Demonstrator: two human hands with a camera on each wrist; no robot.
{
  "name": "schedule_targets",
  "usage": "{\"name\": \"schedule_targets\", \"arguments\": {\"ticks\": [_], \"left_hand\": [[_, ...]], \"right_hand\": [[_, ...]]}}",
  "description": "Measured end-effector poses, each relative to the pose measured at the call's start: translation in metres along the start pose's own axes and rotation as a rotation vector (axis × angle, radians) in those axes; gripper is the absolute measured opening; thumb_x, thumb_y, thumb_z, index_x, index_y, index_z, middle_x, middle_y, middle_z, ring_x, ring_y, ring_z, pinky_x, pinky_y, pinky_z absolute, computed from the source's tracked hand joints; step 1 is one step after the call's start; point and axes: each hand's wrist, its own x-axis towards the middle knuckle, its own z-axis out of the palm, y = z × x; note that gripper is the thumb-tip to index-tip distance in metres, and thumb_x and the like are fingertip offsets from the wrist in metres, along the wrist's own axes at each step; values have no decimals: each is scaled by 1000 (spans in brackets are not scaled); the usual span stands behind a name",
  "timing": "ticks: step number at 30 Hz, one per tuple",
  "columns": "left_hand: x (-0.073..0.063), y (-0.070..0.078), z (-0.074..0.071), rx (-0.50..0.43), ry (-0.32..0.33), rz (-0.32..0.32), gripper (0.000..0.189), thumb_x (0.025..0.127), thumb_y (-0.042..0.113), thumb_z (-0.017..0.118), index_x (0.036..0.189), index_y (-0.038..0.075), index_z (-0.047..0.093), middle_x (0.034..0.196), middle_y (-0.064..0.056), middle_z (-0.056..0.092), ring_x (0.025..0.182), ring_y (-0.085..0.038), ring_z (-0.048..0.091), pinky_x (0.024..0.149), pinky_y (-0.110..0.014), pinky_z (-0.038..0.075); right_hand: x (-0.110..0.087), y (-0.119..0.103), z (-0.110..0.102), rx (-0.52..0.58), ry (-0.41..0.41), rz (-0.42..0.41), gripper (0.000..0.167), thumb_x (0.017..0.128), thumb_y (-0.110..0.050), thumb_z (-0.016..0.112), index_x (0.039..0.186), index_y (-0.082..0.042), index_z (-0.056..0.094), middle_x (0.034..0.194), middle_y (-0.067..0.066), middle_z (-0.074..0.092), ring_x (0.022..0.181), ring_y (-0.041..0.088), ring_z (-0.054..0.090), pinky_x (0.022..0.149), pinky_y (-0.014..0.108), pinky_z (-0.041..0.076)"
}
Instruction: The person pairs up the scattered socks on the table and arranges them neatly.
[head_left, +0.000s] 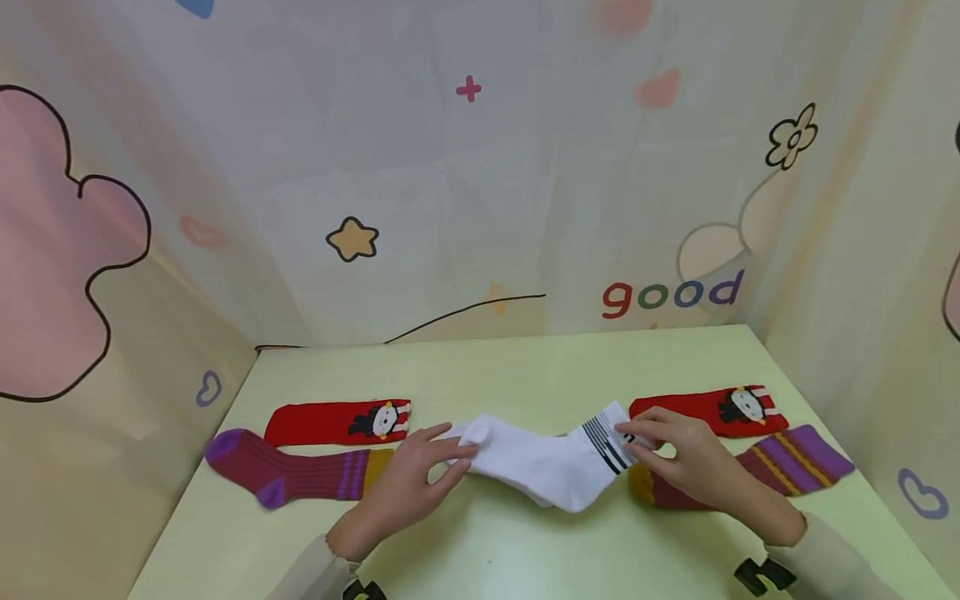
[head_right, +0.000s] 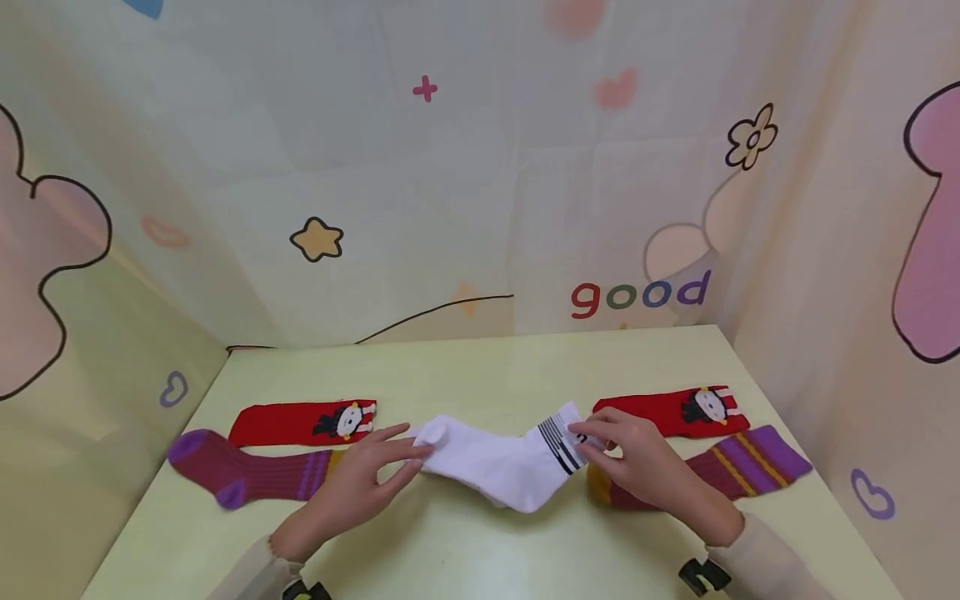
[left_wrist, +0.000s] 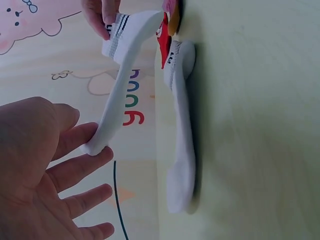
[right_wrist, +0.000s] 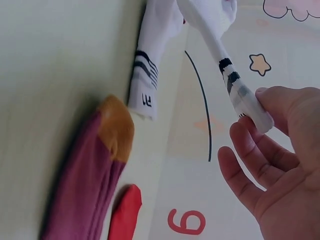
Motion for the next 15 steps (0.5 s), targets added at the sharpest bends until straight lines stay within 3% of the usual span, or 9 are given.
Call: {"name": "schedule_targets", "arguments": {"ticks": [6,15], "left_hand": [[-12,-3,1,1,6,-13,24,98,25,71,121,21,78,122,1,74,135,-34,53,107,-62,43],[-27,-8,3,-16,-48,-56,24,99,27,70,122,23,78,123,9,73,134,-33,54,107,-61,44]], "right_hand": [[-8,-7,12,29,13,-70,28,83,-4,84,110,-11,80,100,0,72,77,6,62,65,20,57],[-21,-10,29,75,-28,-53,29,82,-3,84,110,-10,80,98,0,71,72,0,55,56,19,53]]}}
